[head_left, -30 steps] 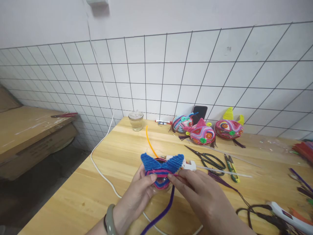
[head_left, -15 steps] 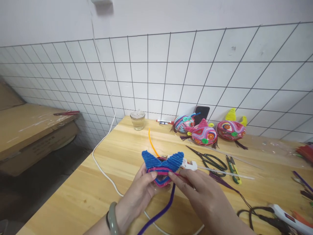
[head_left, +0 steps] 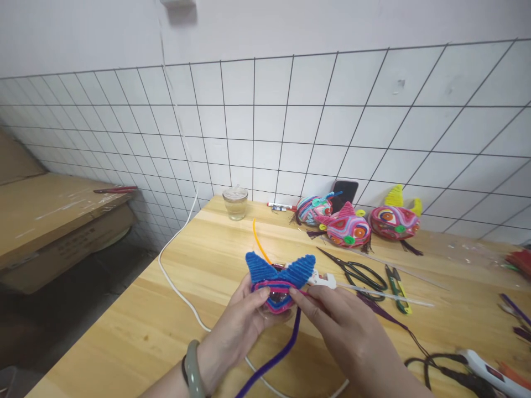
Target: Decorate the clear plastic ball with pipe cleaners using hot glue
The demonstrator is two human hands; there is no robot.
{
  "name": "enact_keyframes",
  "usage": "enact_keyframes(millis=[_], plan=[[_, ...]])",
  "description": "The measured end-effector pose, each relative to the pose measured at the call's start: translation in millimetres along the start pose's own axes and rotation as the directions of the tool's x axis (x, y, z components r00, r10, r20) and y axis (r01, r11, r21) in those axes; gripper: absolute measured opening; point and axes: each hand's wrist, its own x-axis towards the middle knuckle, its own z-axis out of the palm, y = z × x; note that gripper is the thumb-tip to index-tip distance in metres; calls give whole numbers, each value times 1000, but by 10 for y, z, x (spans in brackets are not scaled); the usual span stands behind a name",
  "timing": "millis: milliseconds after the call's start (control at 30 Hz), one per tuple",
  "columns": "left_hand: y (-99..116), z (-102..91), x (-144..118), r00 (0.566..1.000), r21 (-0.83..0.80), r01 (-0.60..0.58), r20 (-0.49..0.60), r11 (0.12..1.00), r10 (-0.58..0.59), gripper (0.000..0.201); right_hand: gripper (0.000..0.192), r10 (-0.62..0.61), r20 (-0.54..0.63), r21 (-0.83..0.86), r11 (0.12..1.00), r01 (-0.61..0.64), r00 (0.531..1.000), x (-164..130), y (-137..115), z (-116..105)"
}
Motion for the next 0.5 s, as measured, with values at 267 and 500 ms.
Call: enact_keyframes(millis=[267, 500], plan=[[-7, -31, 12, 994, -69, -24, 105, 997, 32, 46, 38, 9, -13, 4, 1000, -9, 1000, -6, -2, -7], [-51, -79, 30, 999, 16, -46, 22, 999, 46, 42, 38, -11, 16, 15, 1000, 11, 1000, -19, -59, 52]])
